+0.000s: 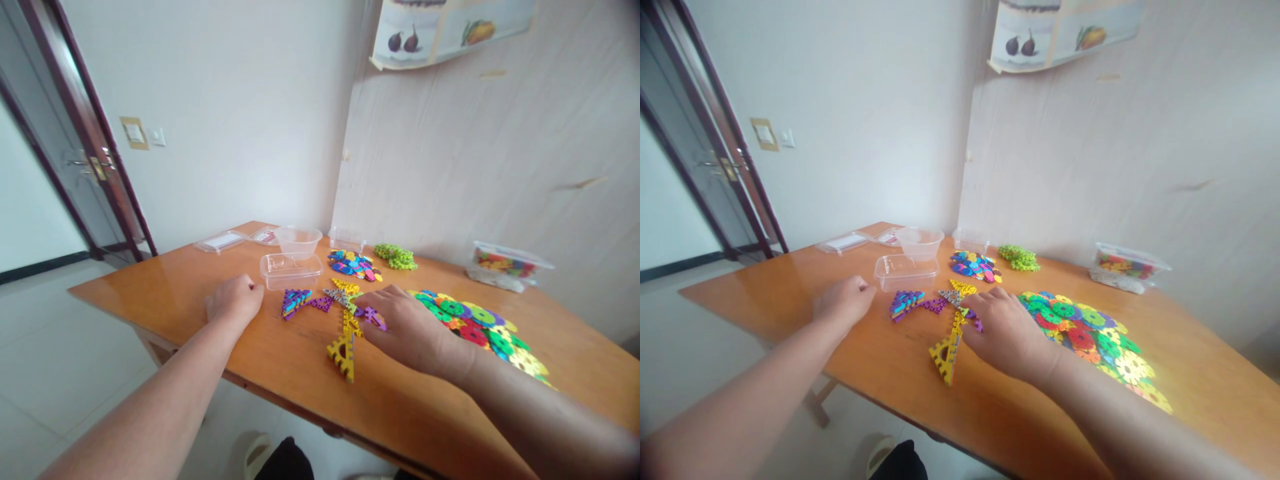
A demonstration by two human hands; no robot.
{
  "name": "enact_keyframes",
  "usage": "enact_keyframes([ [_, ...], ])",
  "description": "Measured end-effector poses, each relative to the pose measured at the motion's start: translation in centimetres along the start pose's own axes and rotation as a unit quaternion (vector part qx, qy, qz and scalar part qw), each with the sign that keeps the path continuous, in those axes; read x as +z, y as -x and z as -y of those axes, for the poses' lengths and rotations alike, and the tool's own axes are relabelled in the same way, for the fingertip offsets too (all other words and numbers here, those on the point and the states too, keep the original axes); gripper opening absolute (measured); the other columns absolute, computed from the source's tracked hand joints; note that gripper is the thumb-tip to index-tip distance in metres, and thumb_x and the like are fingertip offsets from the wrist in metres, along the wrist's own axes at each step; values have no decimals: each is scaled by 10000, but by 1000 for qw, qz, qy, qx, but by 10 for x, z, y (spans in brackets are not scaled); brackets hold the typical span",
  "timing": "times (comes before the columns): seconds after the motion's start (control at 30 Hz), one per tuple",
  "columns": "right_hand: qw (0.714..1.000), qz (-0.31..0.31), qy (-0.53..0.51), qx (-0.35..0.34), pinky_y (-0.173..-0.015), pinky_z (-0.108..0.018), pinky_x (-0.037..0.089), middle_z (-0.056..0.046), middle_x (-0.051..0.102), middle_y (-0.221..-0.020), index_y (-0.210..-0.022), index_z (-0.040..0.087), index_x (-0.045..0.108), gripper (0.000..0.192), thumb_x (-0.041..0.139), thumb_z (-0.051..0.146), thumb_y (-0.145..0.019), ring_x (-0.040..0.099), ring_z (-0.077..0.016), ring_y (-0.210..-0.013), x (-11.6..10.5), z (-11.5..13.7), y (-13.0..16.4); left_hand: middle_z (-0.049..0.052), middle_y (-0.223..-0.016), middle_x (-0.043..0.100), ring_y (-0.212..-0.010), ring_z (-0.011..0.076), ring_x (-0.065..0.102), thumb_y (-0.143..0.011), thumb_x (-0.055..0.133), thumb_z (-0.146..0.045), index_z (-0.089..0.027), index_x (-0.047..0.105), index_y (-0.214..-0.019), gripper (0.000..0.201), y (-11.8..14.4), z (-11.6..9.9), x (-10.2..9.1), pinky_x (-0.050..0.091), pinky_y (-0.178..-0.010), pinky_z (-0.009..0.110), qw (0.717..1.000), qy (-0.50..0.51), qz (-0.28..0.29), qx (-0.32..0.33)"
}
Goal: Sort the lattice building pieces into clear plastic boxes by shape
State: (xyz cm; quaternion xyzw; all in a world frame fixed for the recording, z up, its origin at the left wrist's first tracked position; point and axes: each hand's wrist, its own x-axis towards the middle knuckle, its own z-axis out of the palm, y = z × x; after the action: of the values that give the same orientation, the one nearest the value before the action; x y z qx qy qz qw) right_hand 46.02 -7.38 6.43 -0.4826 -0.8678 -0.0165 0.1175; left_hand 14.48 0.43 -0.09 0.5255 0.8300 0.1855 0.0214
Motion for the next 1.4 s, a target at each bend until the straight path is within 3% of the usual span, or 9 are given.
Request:
enact_keyframes([
  [0.17,995,63,2,-76,-874,-359,435,-72,625,-1046,-1205,275,647,434,587,221,-779,566,-244,-1000,5,-29,-12,94,-1014,731,-970,345,652,-824,478,-478,-312,691,-945,296,-2,1,1,454,-778,452,1000,1,4,-2],
  [0.33,983,127,-5,-130,-892,-381,431,-67,606,-1067,-1341,338,574,602,623,242,-749,574,-254,-1017,5,-27,-23,91,-1028,728,-962,344,654,-828,465,-481,-311,681,-924,292,-3,2,1,451,-760,449,1000,-4,2,4],
  [0.53,974,158,8,-161,-853,-367,439,-66,625,-1027,-1173,307,687,400,620,288,-779,588,-252,-995,7,-22,-39,86,-1023,728,-935,342,660,-840,426,-488,-309,667,-904,307,-5,4,4,451,-727,445,1000,-13,1,9],
  [0.87,979,109,-30,-169,-798,-290,452,-62,637,-1012,-942,205,685,195,592,179,-772,601,-191,-915,19,-35,-37,86,-992,728,-940,358,657,-836,399,-517,-307,664,-881,341,-4,4,6,450,-719,457,1000,-22,-4,11],
  [0.97,983,66,-78,-151,-752,-271,449,-43,646,-942,-935,197,659,196,587,149,-759,586,-161,-828,20,-42,-30,84,-988,729,-937,356,658,-837,399,-519,-307,662,-872,341,-5,4,5,451,-720,457,1000,-22,-5,9],
  [1.1,980,43,-189,-53,-660,-237,438,-4,644,-828,-913,189,628,158,550,153,-781,558,-126,-720,13,-49,-15,84,-993,729,-940,353,660,-834,412,-525,-308,664,-893,338,-5,4,5,453,-733,458,1000,-20,0,8],
  [1.23,965,85,-248,22,-603,-219,413,17,628,-787,-889,188,631,131,548,189,-788,540,-115,-691,2,-53,4,91,-1001,728,-941,354,660,-832,422,-511,-307,669,-927,334,-4,2,2,454,-740,458,1000,-16,8,3],
  [1.4,939,168,-297,52,-560,-209,383,24,607,-786,-881,185,633,133,550,185,-777,522,-113,-688,-3,-60,25,96,-1019,724,-953,365,656,-828,429,-496,-310,678,-937,329,-4,2,0,454,-746,464,1000,-15,13,1],
])
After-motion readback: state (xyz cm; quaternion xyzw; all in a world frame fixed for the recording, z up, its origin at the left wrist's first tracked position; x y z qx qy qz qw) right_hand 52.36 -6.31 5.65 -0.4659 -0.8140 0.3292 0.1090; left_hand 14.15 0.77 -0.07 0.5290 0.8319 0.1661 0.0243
